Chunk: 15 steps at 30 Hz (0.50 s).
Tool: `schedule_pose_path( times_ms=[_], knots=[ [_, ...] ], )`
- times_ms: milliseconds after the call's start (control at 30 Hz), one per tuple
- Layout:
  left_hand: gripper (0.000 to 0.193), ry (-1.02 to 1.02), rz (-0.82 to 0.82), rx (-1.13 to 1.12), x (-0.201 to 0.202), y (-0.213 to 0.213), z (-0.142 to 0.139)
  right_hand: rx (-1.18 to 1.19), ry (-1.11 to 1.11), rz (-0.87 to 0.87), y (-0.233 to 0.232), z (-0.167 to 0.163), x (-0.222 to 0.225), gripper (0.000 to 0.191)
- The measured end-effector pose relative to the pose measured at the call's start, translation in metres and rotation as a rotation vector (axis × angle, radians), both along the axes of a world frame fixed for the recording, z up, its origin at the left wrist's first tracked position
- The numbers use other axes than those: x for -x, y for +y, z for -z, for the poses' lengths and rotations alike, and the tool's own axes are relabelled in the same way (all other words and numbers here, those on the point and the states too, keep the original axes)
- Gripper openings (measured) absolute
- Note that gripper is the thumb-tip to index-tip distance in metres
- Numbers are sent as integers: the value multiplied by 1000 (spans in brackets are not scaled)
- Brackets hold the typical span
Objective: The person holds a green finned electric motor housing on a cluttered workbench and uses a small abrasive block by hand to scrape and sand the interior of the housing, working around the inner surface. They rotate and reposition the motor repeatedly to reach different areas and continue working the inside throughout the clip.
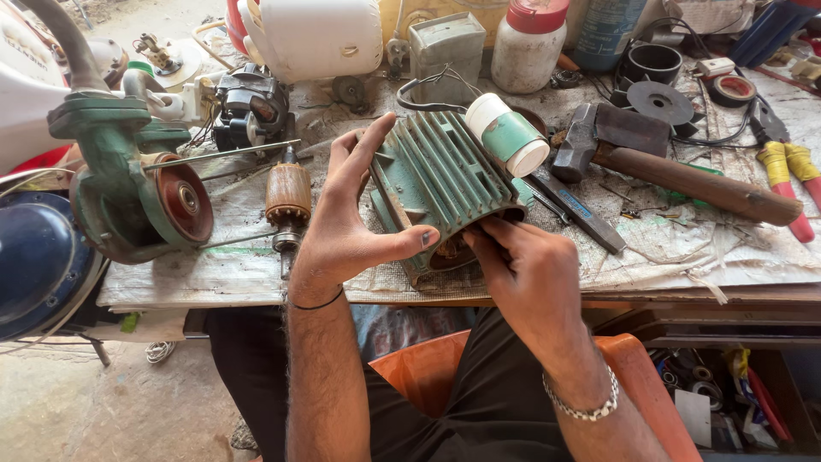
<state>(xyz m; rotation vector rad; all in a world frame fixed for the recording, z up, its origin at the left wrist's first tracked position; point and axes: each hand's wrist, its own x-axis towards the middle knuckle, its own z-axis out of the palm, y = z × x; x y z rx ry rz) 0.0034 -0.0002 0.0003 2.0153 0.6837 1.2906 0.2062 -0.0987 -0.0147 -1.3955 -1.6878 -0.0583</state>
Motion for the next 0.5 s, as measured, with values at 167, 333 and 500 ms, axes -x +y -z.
schedule_pose_path(
  times_ms=[167, 333, 500],
  knots=[
    [117, -4, 22, 12, 2, -1, 2, 76, 36, 11, 0, -2, 4, 13],
    [116, -5, 26, 5, 3, 0, 2, 20, -41, 46, -1, -2, 7, 13],
    [115, -20, 37, 2, 3, 0, 1, -28, -8, 47, 2, 4, 12, 12]
  ],
)
